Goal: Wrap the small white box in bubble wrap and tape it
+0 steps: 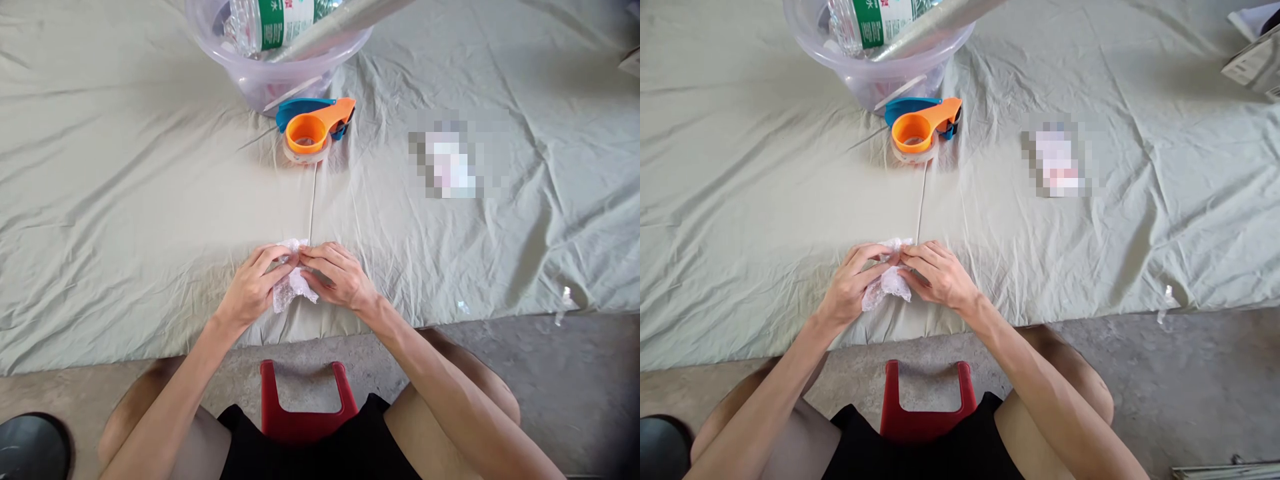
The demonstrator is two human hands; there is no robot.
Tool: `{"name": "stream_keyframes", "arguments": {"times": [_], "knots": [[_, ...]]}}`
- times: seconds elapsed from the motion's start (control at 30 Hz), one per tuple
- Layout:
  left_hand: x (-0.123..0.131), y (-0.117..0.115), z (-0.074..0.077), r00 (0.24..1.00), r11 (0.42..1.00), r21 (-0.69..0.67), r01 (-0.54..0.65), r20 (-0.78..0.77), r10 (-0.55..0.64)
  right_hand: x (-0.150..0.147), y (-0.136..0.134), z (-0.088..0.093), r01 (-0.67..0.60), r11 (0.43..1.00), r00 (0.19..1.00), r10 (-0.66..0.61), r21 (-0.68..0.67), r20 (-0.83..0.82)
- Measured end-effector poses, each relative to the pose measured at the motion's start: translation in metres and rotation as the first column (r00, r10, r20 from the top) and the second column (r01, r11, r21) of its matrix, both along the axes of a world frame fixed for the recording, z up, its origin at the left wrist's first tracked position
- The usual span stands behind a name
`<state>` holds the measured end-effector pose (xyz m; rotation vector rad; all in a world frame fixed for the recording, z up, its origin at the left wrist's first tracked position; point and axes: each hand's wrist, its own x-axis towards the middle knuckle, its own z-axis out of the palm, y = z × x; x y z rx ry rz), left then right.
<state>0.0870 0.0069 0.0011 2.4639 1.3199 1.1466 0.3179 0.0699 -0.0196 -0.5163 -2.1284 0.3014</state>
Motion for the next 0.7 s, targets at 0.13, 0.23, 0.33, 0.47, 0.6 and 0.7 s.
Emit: {"name": "stream_keyframes", "arguments": {"times": [0.13,0.23,0.33,0.47,0.6,0.7], "knots": [[0.009,0.004,-0.004,0.984,0.998,-0.009,-0.062,0.17,0.063,-0.01,-0.005,0.0,0.032,0.99,0.995,-0.046,-0.14,-0.094],[0.017,0.008,-0.009,0.962,0.993,-0.028,-0.118,0.244,0.121,-0.016,-0.01,0.0,0.081,0.977,0.991,-0.1,-0.198,-0.089],[0.025,0.009,-0.012,0.945,0.986,-0.034,-0.163,0.28,0.166,-0.019,-0.015,-0.001,0.139,0.971,0.986,-0.154,-0.195,-0.069],[0.039,0.007,-0.017,0.866,0.948,-0.098,-0.303,0.388,0.317,-0.021,-0.018,-0.008,0.171,0.98,0.982,-0.178,-0.104,-0.069],[0.054,0.008,-0.019,0.749,0.893,-0.131,-0.43,0.501,0.434,-0.024,-0.024,-0.014,0.229,0.973,0.973,-0.229,-0.02,-0.026],[0.059,0.013,-0.015,0.725,0.874,-0.123,-0.471,0.51,0.463,-0.025,-0.029,-0.014,0.275,0.961,0.961,-0.276,0.034,0.022]]}}
